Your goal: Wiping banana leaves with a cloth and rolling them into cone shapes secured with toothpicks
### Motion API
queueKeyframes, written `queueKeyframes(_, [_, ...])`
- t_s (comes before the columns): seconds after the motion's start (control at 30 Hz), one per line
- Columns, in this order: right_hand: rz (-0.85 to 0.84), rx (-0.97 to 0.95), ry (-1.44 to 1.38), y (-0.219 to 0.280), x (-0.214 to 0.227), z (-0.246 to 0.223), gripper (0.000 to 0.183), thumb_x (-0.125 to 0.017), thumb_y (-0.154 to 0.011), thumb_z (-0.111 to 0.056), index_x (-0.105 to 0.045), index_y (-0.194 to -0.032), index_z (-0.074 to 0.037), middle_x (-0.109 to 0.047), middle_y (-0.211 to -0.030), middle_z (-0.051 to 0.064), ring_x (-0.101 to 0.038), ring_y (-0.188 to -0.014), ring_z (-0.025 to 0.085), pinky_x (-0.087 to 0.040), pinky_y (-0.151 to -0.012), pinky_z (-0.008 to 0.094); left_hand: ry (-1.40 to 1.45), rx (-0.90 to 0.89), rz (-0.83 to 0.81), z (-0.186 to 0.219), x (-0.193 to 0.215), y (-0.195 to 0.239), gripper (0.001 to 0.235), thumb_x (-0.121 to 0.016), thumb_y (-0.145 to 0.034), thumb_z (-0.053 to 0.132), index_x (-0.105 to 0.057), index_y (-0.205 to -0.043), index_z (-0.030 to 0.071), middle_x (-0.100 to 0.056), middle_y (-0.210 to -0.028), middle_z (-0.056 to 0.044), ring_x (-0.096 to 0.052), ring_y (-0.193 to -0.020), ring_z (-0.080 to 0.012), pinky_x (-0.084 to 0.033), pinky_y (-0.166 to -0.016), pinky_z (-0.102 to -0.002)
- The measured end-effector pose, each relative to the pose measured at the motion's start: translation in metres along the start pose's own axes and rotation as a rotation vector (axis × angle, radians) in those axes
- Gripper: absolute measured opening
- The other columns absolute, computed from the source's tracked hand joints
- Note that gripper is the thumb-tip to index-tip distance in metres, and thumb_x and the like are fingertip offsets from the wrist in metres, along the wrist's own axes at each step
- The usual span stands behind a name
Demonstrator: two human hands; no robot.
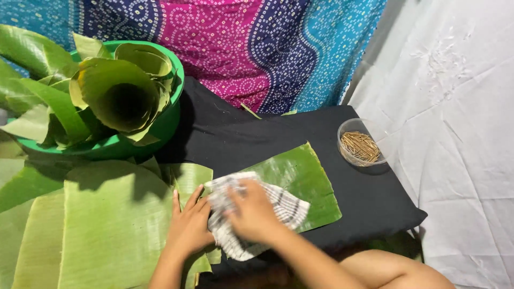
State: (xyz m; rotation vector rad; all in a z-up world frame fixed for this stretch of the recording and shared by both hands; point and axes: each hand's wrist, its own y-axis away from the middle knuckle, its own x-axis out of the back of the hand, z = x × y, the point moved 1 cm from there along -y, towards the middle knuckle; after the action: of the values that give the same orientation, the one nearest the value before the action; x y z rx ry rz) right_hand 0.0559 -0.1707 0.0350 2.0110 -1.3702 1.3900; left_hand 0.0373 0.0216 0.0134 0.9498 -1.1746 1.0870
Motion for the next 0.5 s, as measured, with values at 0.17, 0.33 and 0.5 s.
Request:
queueKeyframes(0.17, [-0.189,0.016,0.051,-0.006,-0.022,-0.002,0.070,-0.037,-0.098,-0.051,-0.028,-0.161,-0.021,-0.016,-0.169,0.018,-0.009,-0.154,0.040,-0.002,-0.120,0.057,-0.002,-0.034,0.031,-0.005,-0.006,0.000,0.079,-0.079,-0.063,0.046,-0.060,-0.129,0.008,-0.059,-0.142,-0.004,-0.024,-0.156,-0.0232,0.001,-0.126,-0.072])
queueKeyframes(0.33, [-0.147,-0.165,0.165,-0.006,0.005,0.066,0.072,-0.049,-0.091,-0.066,-0.041,-0.155,-0.033,-0.023,-0.168,0.006,-0.014,-0.154,0.030,-0.007,-0.122,0.053,0.050,0.008,-0.077,0.002,0.007,-0.001,0.092,-0.091,-0.056,0.071,-0.066,-0.125,0.016,-0.048,-0.152,0.009,-0.019,-0.156,-0.0187,0.004,-0.126,-0.070])
queueKeyframes(0.5, [-0.092,-0.515,0.362,0.010,0.055,0.142,0.074,-0.043,-0.092,-0.067,-0.036,-0.157,-0.034,-0.018,-0.170,0.005,-0.014,-0.156,0.031,-0.011,-0.123,0.054,0.101,-0.008,-0.183,-0.003,0.011,0.000,0.098,-0.092,-0.051,0.050,-0.058,-0.136,0.018,-0.036,-0.161,0.009,-0.009,-0.159,-0.0168,0.008,-0.128,-0.064])
